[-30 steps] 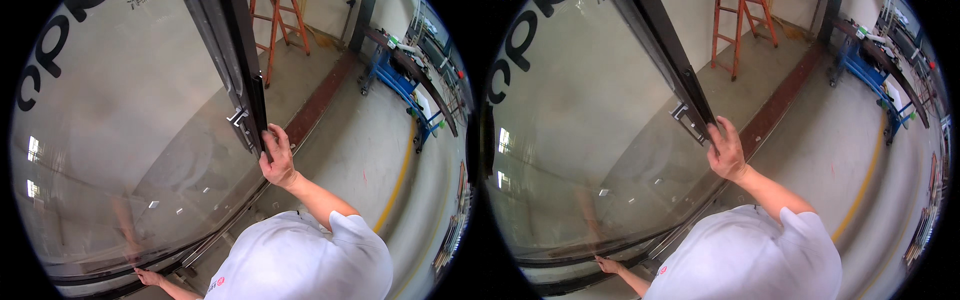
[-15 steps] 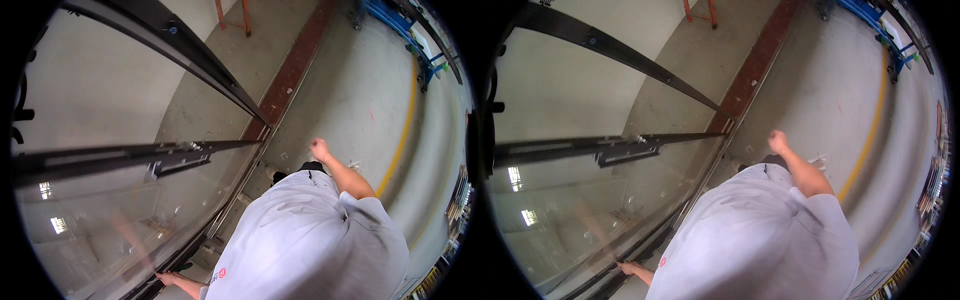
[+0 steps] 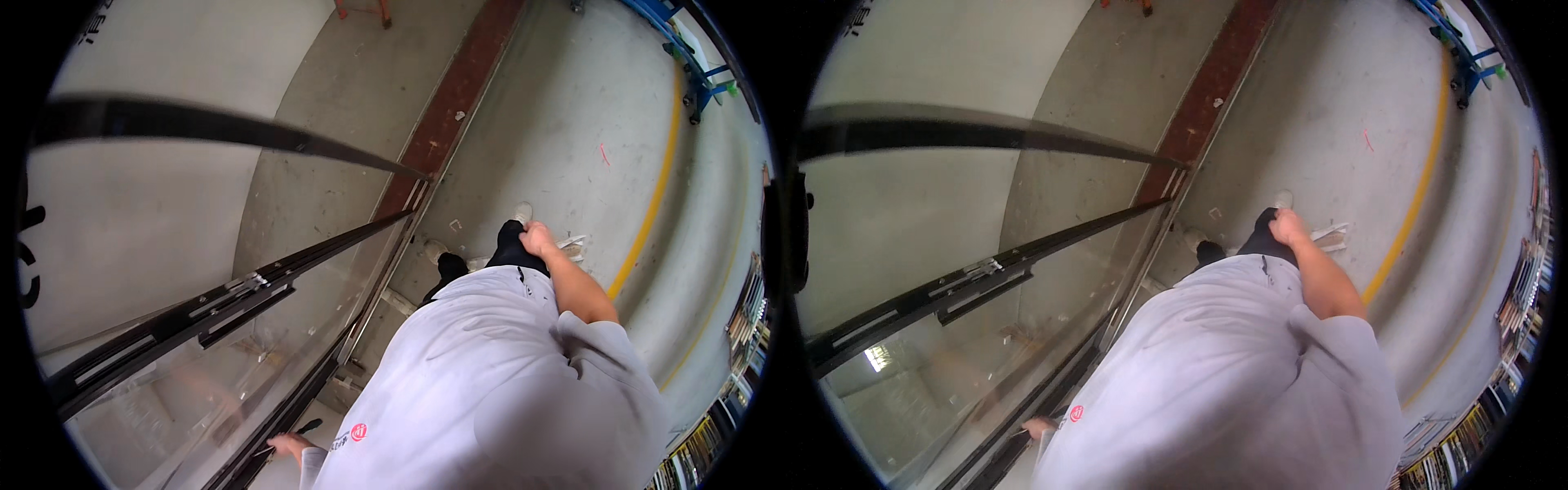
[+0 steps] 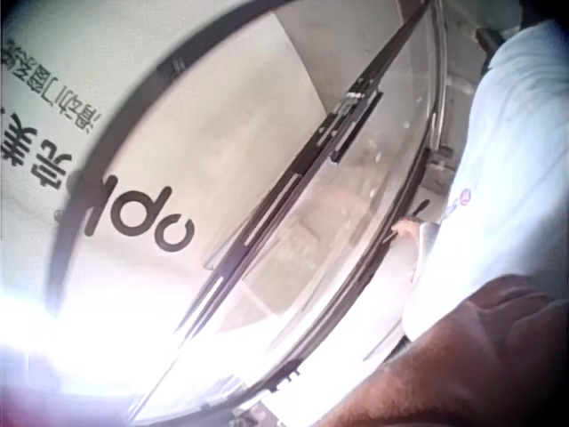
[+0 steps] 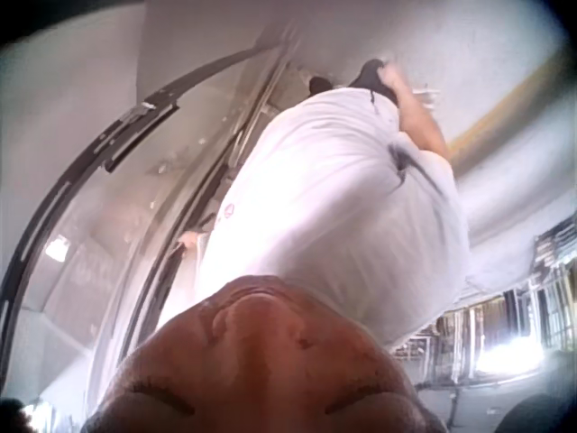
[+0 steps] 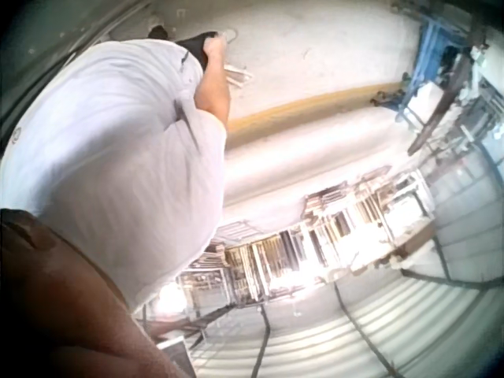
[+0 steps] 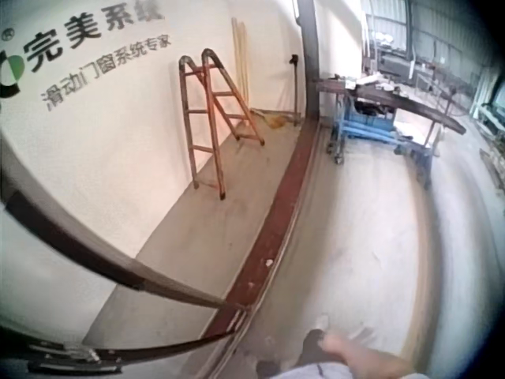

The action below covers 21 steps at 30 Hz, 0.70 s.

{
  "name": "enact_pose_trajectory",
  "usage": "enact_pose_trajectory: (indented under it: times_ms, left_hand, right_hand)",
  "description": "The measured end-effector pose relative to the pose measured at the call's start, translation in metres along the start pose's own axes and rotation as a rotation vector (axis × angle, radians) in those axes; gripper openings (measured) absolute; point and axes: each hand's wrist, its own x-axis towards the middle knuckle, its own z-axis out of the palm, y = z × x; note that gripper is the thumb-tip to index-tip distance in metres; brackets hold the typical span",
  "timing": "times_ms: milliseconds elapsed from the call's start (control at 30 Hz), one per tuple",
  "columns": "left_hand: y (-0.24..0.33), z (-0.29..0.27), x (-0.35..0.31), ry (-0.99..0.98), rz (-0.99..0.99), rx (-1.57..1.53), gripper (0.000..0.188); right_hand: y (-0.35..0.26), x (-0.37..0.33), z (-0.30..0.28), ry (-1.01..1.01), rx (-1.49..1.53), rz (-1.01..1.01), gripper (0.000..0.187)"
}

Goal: The person assembles a large window frame by hand, aligning and securing the vertical and horizontal sections. They use a screwdriver to tighten screws at the joints and repeatedly test the sliding mechanism of the glass panels. The person also retrieves additional hardware from a nearby cart to continue the assembly.

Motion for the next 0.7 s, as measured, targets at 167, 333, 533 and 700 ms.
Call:
enact_pose_trajectory:
  times_ms: [167,333,533,700]
  left_hand:
    - [-0.094,0.037,-0.209,-0.599,-0.052,0.274,0.042]
    - [-0.145,0.074,-0.474,-1.508,0.635,0.706,0.045]
    - [-0.098,0.116,-0.721,-1.852,0.770,0.738,0.033]
    - [-0.093,0.190,-0.848,-1.937,0.523,0.691,0.030]
  right_hand:
    - [-0.009,0.010,-0.042,-0.401,1.010,0.084,0.041]
    - [0.023,-0.001,-0.126,-0.998,2.099,-0.137,0.055]
    - [0.081,-0.008,-0.293,-0.833,2.180,-0.564,0.074]
    - [0.133,0.029,-0.403,-0.543,2.323,-0.600,0.091]
